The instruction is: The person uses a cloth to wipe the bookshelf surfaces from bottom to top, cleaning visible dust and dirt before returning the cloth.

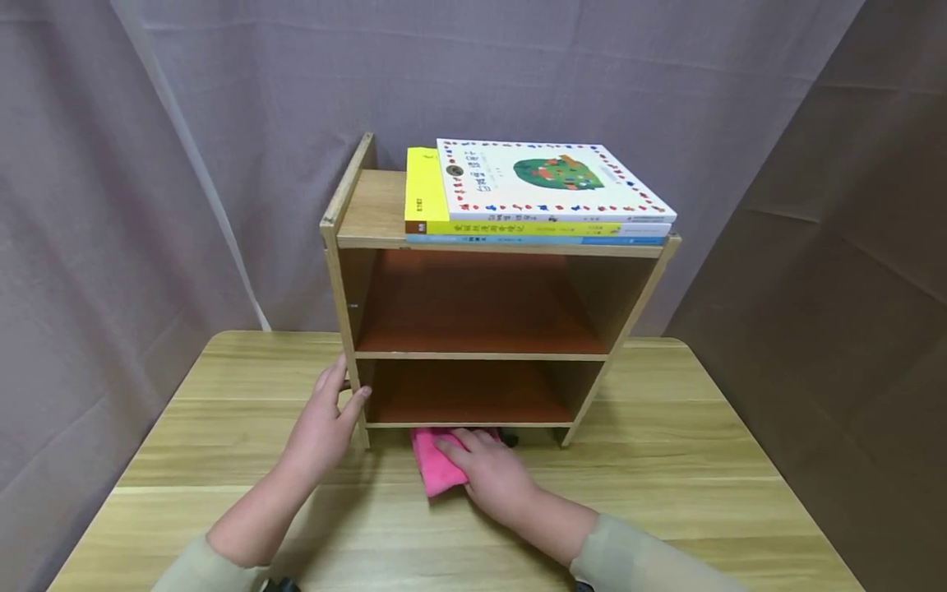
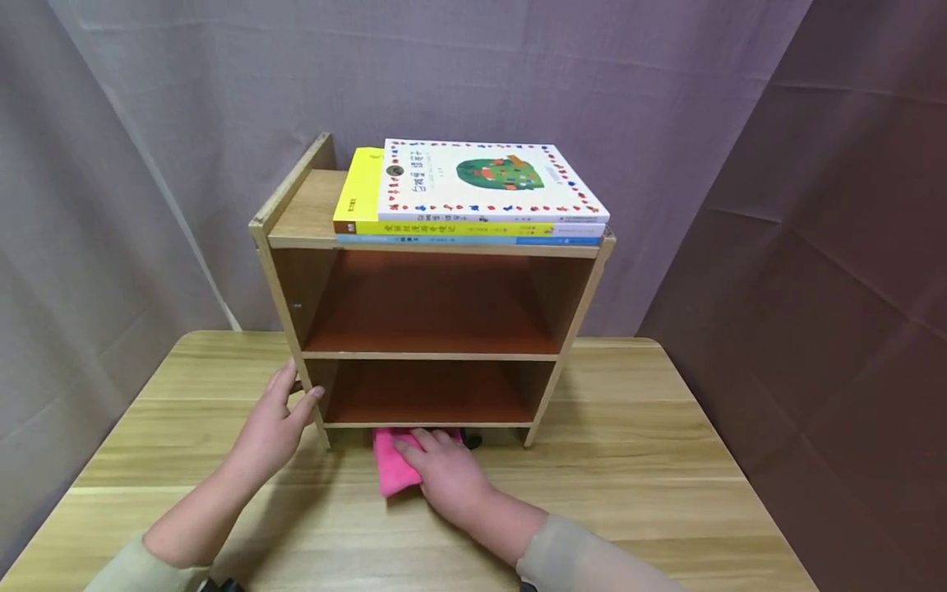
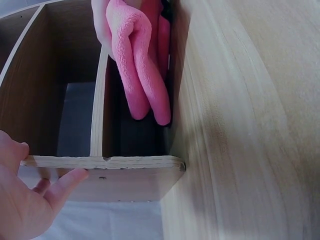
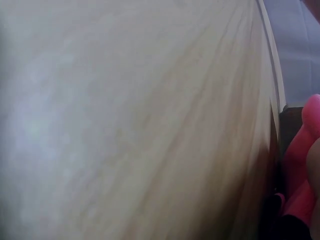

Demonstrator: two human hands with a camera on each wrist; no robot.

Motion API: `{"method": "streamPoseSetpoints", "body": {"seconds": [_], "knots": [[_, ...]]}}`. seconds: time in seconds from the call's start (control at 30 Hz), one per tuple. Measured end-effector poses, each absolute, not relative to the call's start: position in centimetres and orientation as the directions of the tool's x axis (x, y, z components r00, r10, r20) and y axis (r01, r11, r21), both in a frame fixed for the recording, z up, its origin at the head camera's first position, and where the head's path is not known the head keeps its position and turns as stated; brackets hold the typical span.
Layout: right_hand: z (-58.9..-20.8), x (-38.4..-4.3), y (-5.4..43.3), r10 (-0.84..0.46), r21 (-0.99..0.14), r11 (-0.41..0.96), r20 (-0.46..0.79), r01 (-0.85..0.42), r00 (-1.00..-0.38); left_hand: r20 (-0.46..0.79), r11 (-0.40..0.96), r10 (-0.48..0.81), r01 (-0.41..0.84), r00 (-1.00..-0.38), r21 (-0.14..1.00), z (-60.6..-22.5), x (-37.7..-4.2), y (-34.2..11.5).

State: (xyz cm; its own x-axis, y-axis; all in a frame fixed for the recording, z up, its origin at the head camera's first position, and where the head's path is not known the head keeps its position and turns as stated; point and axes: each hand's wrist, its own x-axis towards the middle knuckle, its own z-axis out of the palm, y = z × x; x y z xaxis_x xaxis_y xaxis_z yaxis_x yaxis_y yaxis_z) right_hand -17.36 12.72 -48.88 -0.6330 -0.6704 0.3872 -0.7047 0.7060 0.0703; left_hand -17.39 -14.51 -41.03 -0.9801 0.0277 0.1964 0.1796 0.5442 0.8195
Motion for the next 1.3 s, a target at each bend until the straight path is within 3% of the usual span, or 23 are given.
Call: {"method": "streamPoseSetpoints", "body": {"seconds": [0.67,0.87,1.3], "knots": [[-49.0,-17.0,8.7,-0.605,0.084,0.783,0.336,-0.617,-0.722,0.220,0.548,0.026,0.198,-0.975,0.813,-41.2,-17.5,-14.3],[-49.3,-16.8,7.8,-0.567,0.044,0.812,0.299,-0.582,-0.768,0.227,0.555,0.025,0.203,-0.973,0.807,-41.2,-17.5,-14.3],[-49.0,-17.0,6.3,-0.533,-0.076,0.813,0.302,-0.578,-0.790,0.241,0.554,0.024,0.214,-0.970,0.804,-41.2,-17.5,-14.3]]}}
